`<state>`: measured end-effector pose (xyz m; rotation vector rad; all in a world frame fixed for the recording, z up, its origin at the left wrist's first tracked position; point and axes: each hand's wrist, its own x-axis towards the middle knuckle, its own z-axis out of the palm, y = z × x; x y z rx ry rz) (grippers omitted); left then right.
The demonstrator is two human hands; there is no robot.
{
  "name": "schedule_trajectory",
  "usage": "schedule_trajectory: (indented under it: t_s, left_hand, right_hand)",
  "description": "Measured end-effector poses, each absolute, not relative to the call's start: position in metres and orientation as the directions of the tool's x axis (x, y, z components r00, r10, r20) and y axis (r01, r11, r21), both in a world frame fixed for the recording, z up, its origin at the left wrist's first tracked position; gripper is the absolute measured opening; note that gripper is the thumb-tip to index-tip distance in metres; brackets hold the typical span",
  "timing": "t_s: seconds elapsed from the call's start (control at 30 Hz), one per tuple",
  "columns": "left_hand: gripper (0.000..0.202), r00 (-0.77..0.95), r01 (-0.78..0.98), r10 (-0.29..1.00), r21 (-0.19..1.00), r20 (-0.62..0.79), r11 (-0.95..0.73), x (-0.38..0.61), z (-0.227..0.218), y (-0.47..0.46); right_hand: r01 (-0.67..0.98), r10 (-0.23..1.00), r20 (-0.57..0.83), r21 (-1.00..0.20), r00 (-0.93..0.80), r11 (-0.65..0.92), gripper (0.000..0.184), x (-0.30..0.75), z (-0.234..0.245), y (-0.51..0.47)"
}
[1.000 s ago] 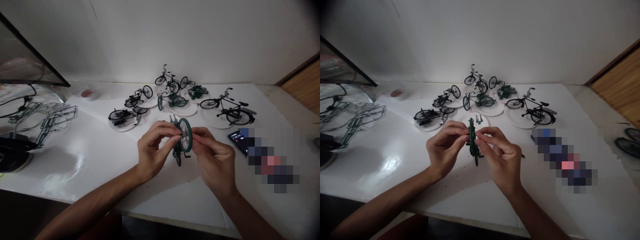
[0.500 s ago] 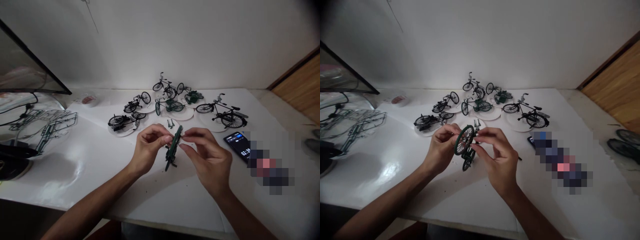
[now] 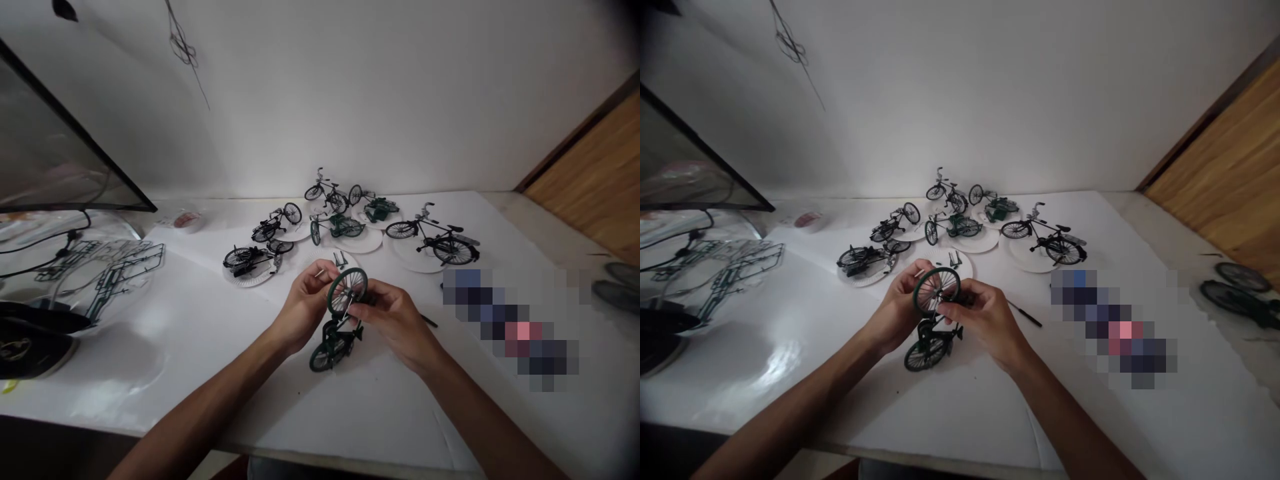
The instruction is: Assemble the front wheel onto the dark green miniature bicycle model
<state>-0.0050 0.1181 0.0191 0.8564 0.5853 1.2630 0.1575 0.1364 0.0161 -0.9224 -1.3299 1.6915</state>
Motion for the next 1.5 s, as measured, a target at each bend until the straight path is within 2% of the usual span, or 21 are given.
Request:
schedule_trajectory:
  t_s: [0.2,0.5,0.73,0.9,1.0,1.07,1.17,1.23,1.37,1.5]
  left_hand:
    - [0.015,0.266,-0.569,0.962,0.816,0.063,0.104,-0.006,0.017,0.12]
    - [0.019,0.223,-0.497,0.973,0.866,0.064,0.057,-0.006,0.004,0.123]
    - [0.017,0.311,-0.375,0.948,0.925,0.067,0.058,-0.016,0.006,0.131]
    - [0.023,0.23,-0.199,0.968,0.979,0.097,-0.051,-0.032,0.011,0.136]
    - [0.023,0.236,-0.002,0.947,0.974,0.219,-0.225,-0.041,0.022,0.132]
    - [0.025,0.277,0.116,0.908,0.927,0.315,-0.357,-0.042,0.029,0.127]
    - [0.031,0.332,0.246,0.837,0.817,0.435,-0.522,-0.037,0.035,0.118]
    - [0.026,0.345,0.284,0.794,0.751,0.5,-0.596,-0.034,0.036,0.114]
    - [0.02,0.331,0.288,0.733,0.676,0.594,-0.678,-0.031,0.034,0.113]
    - [0.015,0.306,0.255,0.76,0.719,0.573,-0.646,-0.028,0.03,0.114]
  right_hand:
    - [-0.1,0.917,-0.059,-0.989,-0.394,-0.106,0.024,0.158,0.016,0.139]
    - [-0.08,0.901,-0.11,-0.984,-0.419,-0.157,0.029,0.155,0.013,0.136]
    - [-0.045,0.915,-0.082,-0.993,-0.396,-0.108,0.026,0.157,0.011,0.139]
    - [-0.019,0.926,-0.042,-0.998,-0.376,-0.053,0.026,0.16,0.007,0.142]
    - [0.073,0.944,0.061,-0.993,-0.323,0.089,0.02,0.162,0.01,0.139]
    - [0.142,0.933,0.205,-0.956,-0.296,0.255,0.017,0.163,0.014,0.136]
    - [0.181,0.812,0.495,-0.808,-0.309,0.561,0.011,0.165,0.021,0.132]
    - [0.19,0.711,0.618,-0.695,-0.336,0.694,0.02,0.167,0.024,0.13]
    - [0.226,0.649,0.664,-0.613,-0.373,0.757,0.031,0.17,0.027,0.128]
    - [0.237,0.636,0.661,-0.596,-0.397,0.767,0.033,0.172,0.027,0.128]
